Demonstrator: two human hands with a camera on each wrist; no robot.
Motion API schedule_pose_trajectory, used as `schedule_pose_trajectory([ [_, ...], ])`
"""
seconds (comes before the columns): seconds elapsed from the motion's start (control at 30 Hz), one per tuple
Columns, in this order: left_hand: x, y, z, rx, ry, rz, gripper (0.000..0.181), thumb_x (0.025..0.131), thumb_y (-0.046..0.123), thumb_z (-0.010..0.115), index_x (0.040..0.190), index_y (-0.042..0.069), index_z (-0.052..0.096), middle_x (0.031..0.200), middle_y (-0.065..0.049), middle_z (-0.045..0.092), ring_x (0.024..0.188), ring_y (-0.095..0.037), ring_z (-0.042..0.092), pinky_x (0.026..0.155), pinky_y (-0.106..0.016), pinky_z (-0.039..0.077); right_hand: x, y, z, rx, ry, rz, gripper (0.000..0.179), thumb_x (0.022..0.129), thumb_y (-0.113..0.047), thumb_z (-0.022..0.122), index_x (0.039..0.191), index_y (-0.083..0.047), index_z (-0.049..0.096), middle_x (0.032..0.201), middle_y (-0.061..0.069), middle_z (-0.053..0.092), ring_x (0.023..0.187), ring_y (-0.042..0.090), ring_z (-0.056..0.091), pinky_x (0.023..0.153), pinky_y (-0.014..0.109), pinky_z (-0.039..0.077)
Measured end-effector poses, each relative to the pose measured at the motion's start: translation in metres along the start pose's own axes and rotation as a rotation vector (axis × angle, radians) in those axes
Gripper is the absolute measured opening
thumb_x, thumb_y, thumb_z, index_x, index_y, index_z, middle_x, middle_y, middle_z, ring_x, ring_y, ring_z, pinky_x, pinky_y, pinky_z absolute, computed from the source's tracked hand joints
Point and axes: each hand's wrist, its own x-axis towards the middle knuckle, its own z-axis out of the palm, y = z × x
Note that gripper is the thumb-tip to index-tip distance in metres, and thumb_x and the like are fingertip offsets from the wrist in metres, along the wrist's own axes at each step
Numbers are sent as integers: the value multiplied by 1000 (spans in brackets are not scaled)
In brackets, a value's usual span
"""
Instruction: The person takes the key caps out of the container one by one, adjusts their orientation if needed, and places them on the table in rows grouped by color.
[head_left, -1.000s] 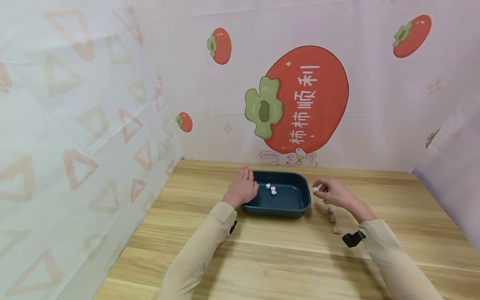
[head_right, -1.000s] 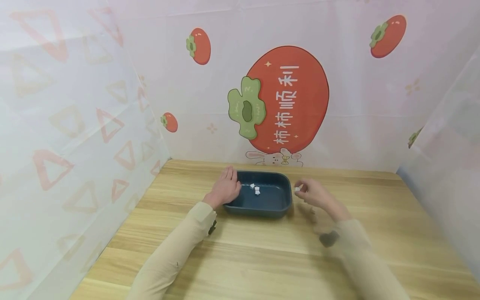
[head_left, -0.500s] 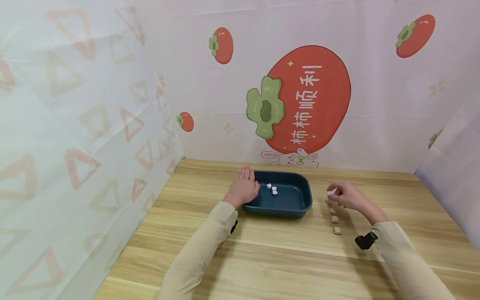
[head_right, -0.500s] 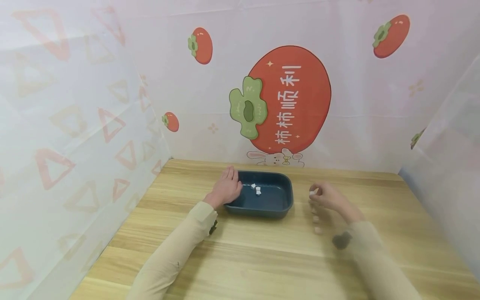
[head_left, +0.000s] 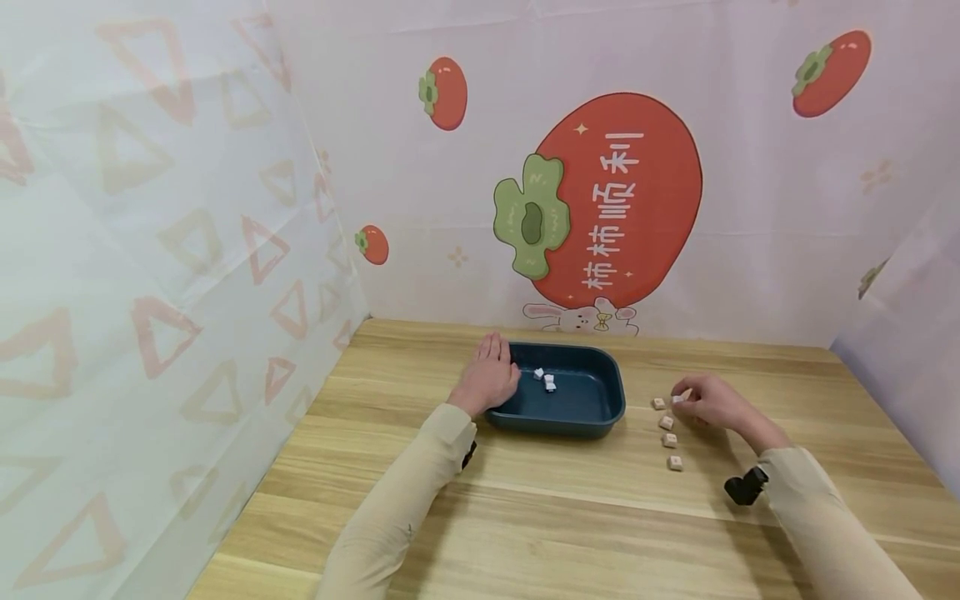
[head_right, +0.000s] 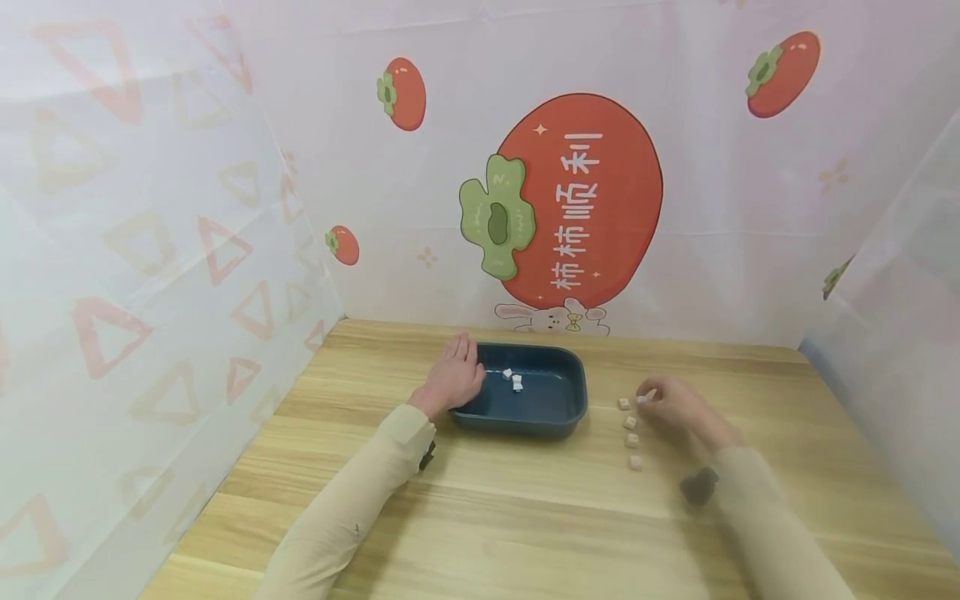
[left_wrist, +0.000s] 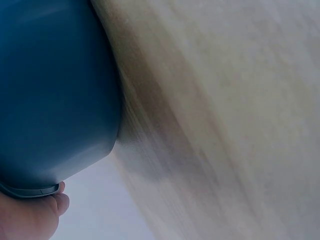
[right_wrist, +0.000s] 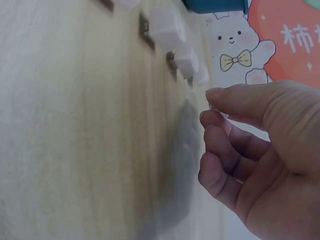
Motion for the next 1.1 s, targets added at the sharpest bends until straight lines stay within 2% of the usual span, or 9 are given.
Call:
schedule_pose_trajectory([
  [0.2, -1, 0, 0, 0, 4, 1, 63, 105, 36, 25, 156, -1, 18, 165, -18, 12, 154, -31, 10, 125, -42, 12, -1, 8, 5, 10, -17, 43, 21, 92, -14, 63, 107, 1, 66, 68, 2, 58, 57, 13, 54, 47, 27, 45],
  [0.9, 0, -1, 2, 4, 25, 12, 62, 105, 35, 26, 155, -2, 20, 164, -19, 15, 154, -31, 11, 125, -42, 13, -7, 0, 1, 47, -51, 101, 35, 93, -16, 63, 120, 6, 61, 71, 4, 60, 58, 16, 57, 48, 29, 47],
  [1.1, 1, -1, 2, 4, 20, 5, 63, 105, 36, 25, 156, -1, 18, 164, -19, 14, 154, -31, 10, 125, -42, 12, -6, -5, -4, 17, -17, 83, 35, 94, -19, 63, 119, 6, 62, 71, 5, 59, 56, 15, 54, 47, 28, 44],
])
